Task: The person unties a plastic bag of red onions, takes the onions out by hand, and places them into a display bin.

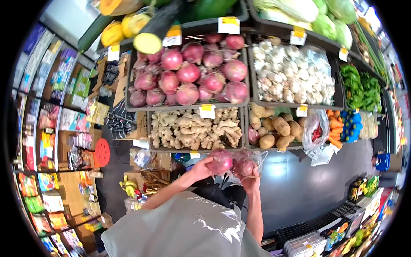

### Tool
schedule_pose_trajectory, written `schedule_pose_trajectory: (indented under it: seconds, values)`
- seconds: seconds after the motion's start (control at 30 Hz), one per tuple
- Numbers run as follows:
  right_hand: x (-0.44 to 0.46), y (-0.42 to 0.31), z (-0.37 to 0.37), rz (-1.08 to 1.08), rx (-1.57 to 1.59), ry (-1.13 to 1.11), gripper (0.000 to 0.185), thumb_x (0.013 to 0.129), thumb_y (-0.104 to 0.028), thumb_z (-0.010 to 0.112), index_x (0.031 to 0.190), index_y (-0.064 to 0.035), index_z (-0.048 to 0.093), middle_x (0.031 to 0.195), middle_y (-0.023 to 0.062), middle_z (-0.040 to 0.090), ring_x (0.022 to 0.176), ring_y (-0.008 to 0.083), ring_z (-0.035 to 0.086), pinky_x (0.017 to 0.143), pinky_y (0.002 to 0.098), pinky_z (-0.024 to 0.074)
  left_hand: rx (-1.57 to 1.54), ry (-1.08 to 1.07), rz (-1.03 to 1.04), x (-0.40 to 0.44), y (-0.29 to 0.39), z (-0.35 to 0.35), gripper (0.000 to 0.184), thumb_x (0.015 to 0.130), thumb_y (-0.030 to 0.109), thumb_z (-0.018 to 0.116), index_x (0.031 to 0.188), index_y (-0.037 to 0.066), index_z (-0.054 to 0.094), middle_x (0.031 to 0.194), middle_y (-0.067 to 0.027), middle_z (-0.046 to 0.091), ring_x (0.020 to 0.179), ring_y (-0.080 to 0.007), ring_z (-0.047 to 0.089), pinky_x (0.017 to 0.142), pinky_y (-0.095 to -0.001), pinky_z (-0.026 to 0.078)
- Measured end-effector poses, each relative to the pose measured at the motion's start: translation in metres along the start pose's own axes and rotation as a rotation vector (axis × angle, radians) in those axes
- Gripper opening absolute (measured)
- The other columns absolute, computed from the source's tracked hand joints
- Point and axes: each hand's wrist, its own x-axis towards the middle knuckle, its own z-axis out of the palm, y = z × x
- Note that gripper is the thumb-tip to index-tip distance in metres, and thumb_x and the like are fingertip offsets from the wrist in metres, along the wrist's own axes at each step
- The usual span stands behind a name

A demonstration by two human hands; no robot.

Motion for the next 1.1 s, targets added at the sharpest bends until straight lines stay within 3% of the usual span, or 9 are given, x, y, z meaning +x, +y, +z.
schedule_pose_trajectory:
  seconds: [0.2, 0.3, 0.47, 0.57, 0.73, 0.9, 0.97, 1.07, 1.1]
  values:
    - [0.051, -0.011, 0.091, 0.125, -0.173, -0.107, 0.069, 0.079, -0.049, 0.064, 0.133, -0.0127, 0.041, 0.129, 0.0067, 0.051, 0.118, 0.0231, 0.048, 0.091, 0.0443, 0.0440, 0.188, 0.237, 0.659, -0.050, 0.123, 0.025, 0.077, 0.073, 0.030, 0.072, 0.136, 0.013, 0.030, 0.129, -0.0140, 0.042, 0.113, -0.0284, 0.050, 0.082, -0.0433, 0.056]
    - [0.067, -0.009, 0.130, 0.125, -0.190, -0.143, 0.066, 0.082, -0.047, 0.062, 0.133, -0.0119, 0.041, 0.129, 0.0063, 0.051, 0.118, 0.0228, 0.049, 0.089, 0.0435, 0.0445, 0.534, 0.402, 1.033, -0.078, 0.205, 0.086, 0.087, 0.069, 0.036, 0.077, 0.138, 0.015, 0.028, 0.133, -0.0130, 0.037, 0.125, -0.0296, 0.037, 0.101, -0.0528, 0.037]
    - [0.093, -0.006, 0.181, 0.113, -0.175, -0.126, 0.053, 0.087, -0.042, 0.056, 0.131, -0.0148, 0.043, 0.121, 0.0072, 0.055, 0.101, 0.0251, 0.059, 0.079, 0.0395, 0.0523, 1.395, 0.650, 1.339, -0.060, 0.329, 0.107, 0.057, 0.076, 0.013, 0.066, 0.128, 0.003, 0.045, 0.120, -0.0169, 0.054, 0.112, -0.0286, 0.053, 0.095, -0.0376, 0.042]
    - [0.095, -0.003, 0.211, 0.088, -0.199, -0.071, 0.055, 0.089, -0.045, 0.055, 0.129, -0.0097, 0.044, 0.117, 0.0097, 0.056, 0.097, 0.0237, 0.058, 0.075, 0.0367, 0.0514, 1.702, 0.830, 1.140, -0.049, 0.355, 0.089, 0.048, 0.076, 0.012, 0.065, 0.122, 0.003, 0.052, 0.119, -0.0190, 0.055, 0.114, -0.0328, 0.052, 0.097, -0.0386, 0.041]
    - [0.097, 0.000, 0.222, 0.050, -0.198, -0.068, 0.053, 0.089, -0.045, 0.055, 0.127, -0.0097, 0.045, 0.115, 0.0093, 0.057, 0.090, 0.0238, 0.060, 0.074, 0.0365, 0.0520, 1.827, 0.761, 1.424, -0.048, 0.348, 0.079, 0.044, 0.078, 0.007, 0.061, 0.121, 0.005, 0.053, 0.122, -0.0205, 0.053, 0.115, -0.0357, 0.049, 0.098, -0.0384, 0.040]
    - [0.099, 0.007, 0.220, 0.091, -0.258, -0.065, 0.050, 0.090, -0.045, 0.053, 0.128, -0.0132, 0.045, 0.115, 0.0064, 0.057, 0.096, 0.0217, 0.059, 0.079, 0.0371, 0.0508, 1.576, 0.811, 1.402, -0.073, 0.300, 0.094, 0.032, 0.081, 0.008, 0.062, 0.112, 0.004, 0.058, 0.110, -0.0147, 0.059, 0.091, -0.0224, 0.059, 0.080, -0.0322, 0.049]
    - [0.103, 0.014, 0.219, 0.128, -0.280, -0.111, 0.047, 0.091, -0.044, 0.051, 0.128, -0.0163, 0.045, 0.119, 0.0045, 0.056, 0.103, 0.0204, 0.058, 0.084, 0.0379, 0.0499, 1.377, 0.616, 1.072, -0.076, 0.254, 0.093, 0.038, 0.082, 0.017, 0.066, 0.116, 0.003, 0.057, 0.107, -0.0102, 0.063, 0.093, -0.0192, 0.060, 0.084, -0.0344, 0.050]
    - [0.108, 0.035, 0.234, 0.096, -0.404, -0.139, 0.049, 0.092, -0.042, 0.051, 0.129, -0.0095, 0.044, 0.119, 0.0054, 0.057, 0.104, 0.0193, 0.057, 0.087, 0.0390, 0.0483, 1.474, 0.273, 0.810, -0.069, 0.187, 0.059, 0.066, 0.082, 0.037, 0.067, 0.136, 0.011, 0.040, 0.132, -0.0140, 0.048, 0.118, -0.0242, 0.049, 0.095, -0.0394, 0.045]
    - [0.108, 0.044, 0.240, 0.093, -0.457, -0.155, 0.051, 0.091, -0.039, 0.054, 0.130, -0.0075, 0.042, 0.120, 0.0070, 0.056, 0.105, 0.0198, 0.057, 0.089, 0.0395, 0.0478, 1.250, 0.302, 0.469, -0.084, 0.173, 0.084, 0.073, 0.080, 0.037, 0.069, 0.139, 0.012, 0.034, 0.136, -0.0153, 0.042, 0.119, -0.0261, 0.048, 0.099, -0.0394, 0.042]
